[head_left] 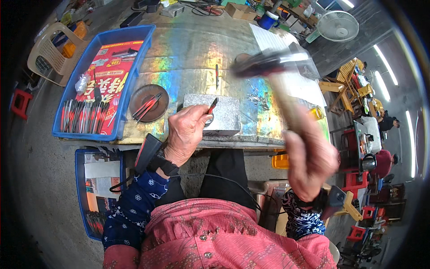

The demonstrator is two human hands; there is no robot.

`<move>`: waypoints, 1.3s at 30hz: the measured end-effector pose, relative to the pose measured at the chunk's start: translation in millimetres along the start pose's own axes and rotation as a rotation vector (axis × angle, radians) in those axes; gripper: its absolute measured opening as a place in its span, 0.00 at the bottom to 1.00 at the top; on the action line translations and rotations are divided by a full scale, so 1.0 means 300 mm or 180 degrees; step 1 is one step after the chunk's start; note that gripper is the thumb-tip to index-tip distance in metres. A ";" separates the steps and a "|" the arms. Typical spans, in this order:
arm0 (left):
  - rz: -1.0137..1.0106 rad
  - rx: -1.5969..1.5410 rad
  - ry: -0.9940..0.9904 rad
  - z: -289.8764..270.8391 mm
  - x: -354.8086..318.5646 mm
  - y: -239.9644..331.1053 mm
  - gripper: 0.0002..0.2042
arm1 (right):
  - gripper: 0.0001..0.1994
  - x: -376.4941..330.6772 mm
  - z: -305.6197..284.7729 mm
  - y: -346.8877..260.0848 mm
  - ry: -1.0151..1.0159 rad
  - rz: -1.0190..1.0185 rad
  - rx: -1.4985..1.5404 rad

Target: The person repeatedly picks up small metal pins, places them on a metal block, and strikes them with a hammer to shape the ends. The person uses tweezers to hold the pins and a hammer to strike them. The shaped pins are placed on the table.

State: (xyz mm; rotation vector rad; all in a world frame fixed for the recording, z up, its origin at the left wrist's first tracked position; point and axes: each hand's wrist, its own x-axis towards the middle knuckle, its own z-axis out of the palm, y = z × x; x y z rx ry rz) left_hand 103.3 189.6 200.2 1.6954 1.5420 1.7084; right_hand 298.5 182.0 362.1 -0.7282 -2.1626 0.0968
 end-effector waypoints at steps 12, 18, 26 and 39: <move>-0.0021 0.0009 0.0015 0.003 -0.001 0.002 0.06 | 0.21 0.041 -0.055 -0.001 -0.0486 -0.0066 -0.0240; 0.0068 0.0028 0.0049 0.001 -0.003 -0.004 0.07 | 0.22 0.012 0.009 0.016 -0.1482 0.0643 -0.0486; 0.0016 -0.0038 -0.0004 0.000 -0.005 -0.007 0.06 | 0.16 -0.046 0.008 0.051 -0.0733 0.0932 -0.0037; -0.1572 -0.2402 -0.0024 -0.137 0.055 -0.019 0.07 | 0.14 -0.209 0.176 0.201 -0.0501 0.0780 -0.0785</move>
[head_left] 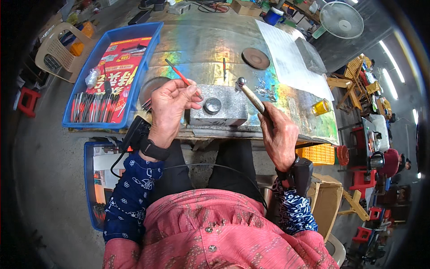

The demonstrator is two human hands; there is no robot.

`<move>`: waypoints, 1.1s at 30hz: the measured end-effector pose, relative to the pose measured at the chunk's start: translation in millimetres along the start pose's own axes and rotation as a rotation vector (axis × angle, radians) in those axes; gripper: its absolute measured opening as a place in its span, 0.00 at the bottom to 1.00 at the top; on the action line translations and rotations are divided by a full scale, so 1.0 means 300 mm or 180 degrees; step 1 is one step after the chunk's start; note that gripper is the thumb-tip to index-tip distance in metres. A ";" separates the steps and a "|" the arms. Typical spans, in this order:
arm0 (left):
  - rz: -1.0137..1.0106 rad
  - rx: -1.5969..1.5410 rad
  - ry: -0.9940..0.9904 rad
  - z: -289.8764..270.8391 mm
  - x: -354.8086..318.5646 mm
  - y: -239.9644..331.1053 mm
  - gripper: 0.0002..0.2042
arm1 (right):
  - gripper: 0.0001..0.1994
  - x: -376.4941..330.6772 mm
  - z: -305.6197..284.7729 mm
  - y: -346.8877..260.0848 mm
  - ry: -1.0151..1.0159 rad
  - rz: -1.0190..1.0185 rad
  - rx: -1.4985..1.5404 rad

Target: The person repeatedly picks up small metal pins, places them on a metal block, and strikes them with a hammer to shape the ends. The person uses tweezers to hold the pins and a hammer to strike them. The shaped pins are placed on the table.

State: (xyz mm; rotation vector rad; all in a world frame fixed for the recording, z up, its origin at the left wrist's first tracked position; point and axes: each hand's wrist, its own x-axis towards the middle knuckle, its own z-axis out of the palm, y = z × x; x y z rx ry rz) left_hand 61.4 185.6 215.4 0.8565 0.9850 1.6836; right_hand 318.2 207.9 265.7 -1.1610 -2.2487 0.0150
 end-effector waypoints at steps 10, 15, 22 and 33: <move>0.0177 0.0473 0.0395 -0.141 -0.055 0.018 0.09 | 0.22 -0.064 0.128 0.018 0.0013 0.0153 -0.0520; 0.0779 0.2211 0.0706 -0.235 -0.072 0.050 0.08 | 0.23 -0.077 0.169 0.019 0.0071 0.0149 -0.0562; 0.1247 0.4688 0.0388 -0.272 -0.085 0.038 0.10 | 0.24 -0.085 0.203 0.009 -0.0239 0.0411 -0.0326; 0.1422 0.5567 0.0185 -0.261 -0.039 -0.031 0.01 | 0.24 -0.084 0.205 0.020 -0.0552 0.0586 -0.0138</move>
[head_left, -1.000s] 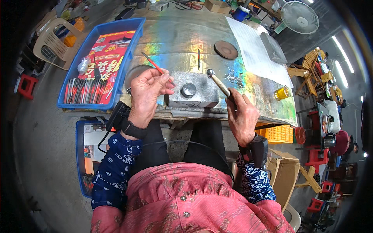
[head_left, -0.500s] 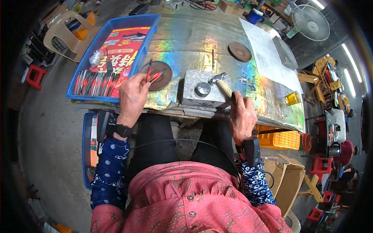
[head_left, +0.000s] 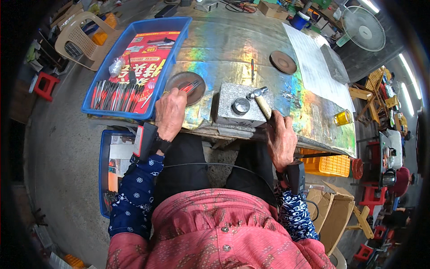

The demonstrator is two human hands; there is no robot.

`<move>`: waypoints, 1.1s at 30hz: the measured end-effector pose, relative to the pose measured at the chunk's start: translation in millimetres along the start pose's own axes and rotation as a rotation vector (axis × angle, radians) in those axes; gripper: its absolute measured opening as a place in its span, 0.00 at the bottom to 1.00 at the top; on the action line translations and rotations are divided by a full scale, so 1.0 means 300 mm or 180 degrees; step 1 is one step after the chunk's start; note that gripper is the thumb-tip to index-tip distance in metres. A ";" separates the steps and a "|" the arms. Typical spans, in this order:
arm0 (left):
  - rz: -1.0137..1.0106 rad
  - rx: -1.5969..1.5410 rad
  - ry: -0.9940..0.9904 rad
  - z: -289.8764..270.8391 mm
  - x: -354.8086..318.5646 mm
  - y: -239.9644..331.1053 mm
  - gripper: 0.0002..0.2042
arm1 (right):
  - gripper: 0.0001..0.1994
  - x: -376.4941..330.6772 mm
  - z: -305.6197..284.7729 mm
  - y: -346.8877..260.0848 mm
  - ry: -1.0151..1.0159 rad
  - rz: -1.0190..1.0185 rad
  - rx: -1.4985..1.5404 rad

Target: The person repeatedly picks up small metal pins, places them on a metal block, and strikes them with a hammer to shape the ends. The person uses tweezers to hold the pins and a hammer to strike them. The shaped pins are placed on the table.

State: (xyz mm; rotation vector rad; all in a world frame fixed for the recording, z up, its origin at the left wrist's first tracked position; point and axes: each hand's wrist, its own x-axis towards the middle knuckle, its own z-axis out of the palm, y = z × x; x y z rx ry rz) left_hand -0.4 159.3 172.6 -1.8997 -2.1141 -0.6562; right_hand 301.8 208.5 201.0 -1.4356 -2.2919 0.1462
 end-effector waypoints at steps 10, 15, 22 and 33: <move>0.0001 0.0065 0.0090 -0.012 0.008 0.013 0.01 | 0.24 -0.002 0.004 0.005 0.0029 -0.0073 0.0064; -0.0175 -0.0155 0.0481 -0.134 0.014 -0.055 0.03 | 0.23 0.000 -0.001 0.002 -0.0035 -0.0016 0.0190; -0.0944 0.0214 -0.0558 -0.185 0.043 -0.309 0.04 | 0.23 0.004 -0.003 0.002 -0.0065 -0.0062 0.0009; -0.0897 0.0536 -0.1146 -0.048 0.088 -0.390 0.06 | 0.24 0.009 -0.012 0.007 -0.0181 -0.0055 0.0036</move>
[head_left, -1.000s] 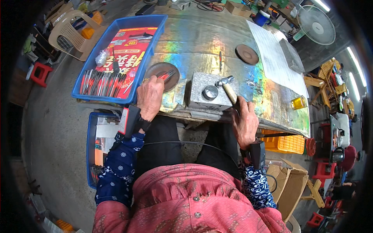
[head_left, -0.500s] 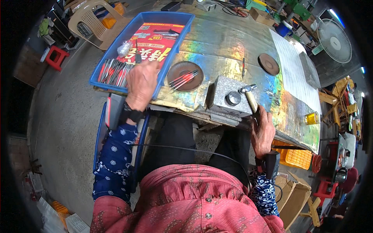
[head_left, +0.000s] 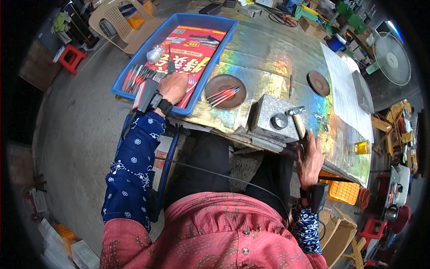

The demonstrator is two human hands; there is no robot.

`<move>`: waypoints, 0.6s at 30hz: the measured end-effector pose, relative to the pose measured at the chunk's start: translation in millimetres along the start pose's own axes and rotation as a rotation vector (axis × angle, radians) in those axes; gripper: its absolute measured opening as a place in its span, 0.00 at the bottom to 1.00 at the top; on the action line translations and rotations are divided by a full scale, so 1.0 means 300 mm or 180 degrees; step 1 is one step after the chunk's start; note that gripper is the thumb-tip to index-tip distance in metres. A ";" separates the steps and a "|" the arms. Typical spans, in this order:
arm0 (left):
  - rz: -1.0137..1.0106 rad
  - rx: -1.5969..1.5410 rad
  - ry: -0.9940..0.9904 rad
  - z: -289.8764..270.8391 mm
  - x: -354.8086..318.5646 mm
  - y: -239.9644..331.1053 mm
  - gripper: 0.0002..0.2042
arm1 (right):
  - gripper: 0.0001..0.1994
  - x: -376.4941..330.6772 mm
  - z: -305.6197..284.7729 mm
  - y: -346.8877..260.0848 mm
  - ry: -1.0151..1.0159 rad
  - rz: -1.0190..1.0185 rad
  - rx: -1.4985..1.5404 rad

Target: The person repeatedly picks up small metal pins, places them on a metal block, and strikes them with a hammer to shape the ends. The person uses tweezers to hold the pins and a hammer to strike them. The shaped pins are placed on the table.

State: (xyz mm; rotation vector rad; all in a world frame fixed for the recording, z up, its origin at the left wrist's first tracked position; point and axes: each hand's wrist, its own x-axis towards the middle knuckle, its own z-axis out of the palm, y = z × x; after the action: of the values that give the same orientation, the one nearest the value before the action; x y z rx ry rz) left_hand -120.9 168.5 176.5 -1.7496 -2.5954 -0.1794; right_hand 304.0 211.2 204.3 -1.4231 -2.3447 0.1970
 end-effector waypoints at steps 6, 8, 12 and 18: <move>-0.0074 -0.0138 -0.0154 -0.016 -0.010 0.006 0.10 | 0.25 0.003 0.015 0.011 -0.0012 -0.0008 -0.0039; -0.0150 -0.0239 -0.0113 -0.017 -0.015 0.007 0.11 | 0.25 0.003 0.017 0.014 0.0018 -0.0033 -0.0079; -0.0150 -0.0425 0.0083 -0.010 -0.012 -0.005 0.09 | 0.25 0.003 0.010 0.011 -0.0051 0.0047 -0.0082; -0.0169 -0.0968 0.0294 -0.014 -0.011 -0.031 0.08 | 0.24 0.003 -0.001 -0.001 -0.0103 0.0182 -0.0021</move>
State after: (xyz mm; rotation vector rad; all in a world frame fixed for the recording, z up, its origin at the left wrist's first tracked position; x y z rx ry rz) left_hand -128.6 161.5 179.7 -1.7037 -2.6621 -0.6712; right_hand 303.5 211.7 205.0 -1.5020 -2.3339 0.2300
